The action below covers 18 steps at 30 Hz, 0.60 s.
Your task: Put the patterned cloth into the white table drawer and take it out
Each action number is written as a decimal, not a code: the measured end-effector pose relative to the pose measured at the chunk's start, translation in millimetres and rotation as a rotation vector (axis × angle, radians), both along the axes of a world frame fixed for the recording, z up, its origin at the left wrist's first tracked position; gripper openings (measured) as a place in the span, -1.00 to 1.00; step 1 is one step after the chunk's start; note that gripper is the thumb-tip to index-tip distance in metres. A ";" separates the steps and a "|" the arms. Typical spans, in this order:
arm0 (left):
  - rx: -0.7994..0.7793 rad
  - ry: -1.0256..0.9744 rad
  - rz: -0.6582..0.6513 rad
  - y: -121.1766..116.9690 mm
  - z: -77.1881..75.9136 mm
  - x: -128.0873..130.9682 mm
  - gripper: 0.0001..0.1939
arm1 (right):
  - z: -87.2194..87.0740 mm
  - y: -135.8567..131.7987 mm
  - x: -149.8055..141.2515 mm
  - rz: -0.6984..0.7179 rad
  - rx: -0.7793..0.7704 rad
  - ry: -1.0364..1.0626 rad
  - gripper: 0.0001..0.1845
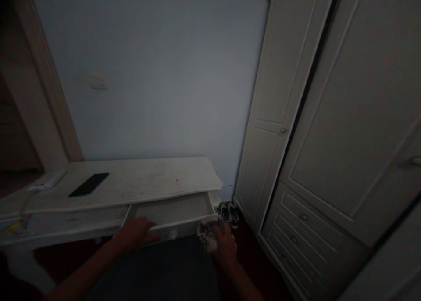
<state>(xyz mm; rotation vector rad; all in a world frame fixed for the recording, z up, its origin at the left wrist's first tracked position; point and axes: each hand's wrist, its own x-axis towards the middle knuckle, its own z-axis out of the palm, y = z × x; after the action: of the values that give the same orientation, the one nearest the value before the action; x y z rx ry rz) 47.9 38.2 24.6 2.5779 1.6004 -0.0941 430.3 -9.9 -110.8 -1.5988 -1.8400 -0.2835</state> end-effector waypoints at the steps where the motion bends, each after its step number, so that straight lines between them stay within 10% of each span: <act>1: 0.002 0.003 -0.005 0.2 -0.3 -0.3 -0.49 | -1.4 1.2 -14.9 0.005 0.013 -0.025 -0.43; 7: -0.005 0.027 -0.004 -0.3 -3.0 -3.0 -0.49 | 6.7 11.8 -96.9 0.376 0.071 -0.164 -0.56; 14: -0.045 -0.132 -0.008 0.4 -2.8 -2.4 -0.17 | 20.3 6.0 -20.2 0.251 0.079 -0.179 -0.54; 18: -0.224 -0.315 0.122 8.5 -3.8 -2.7 -0.02 | 38.1 2.3 -45.7 0.220 -0.040 -0.074 -0.50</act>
<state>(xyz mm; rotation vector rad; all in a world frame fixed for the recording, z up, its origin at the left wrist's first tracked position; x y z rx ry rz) 45.2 46.7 20.8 2.1945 1.5269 0.1296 384.6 -7.5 -72.7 -1.4123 -2.0697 -0.2097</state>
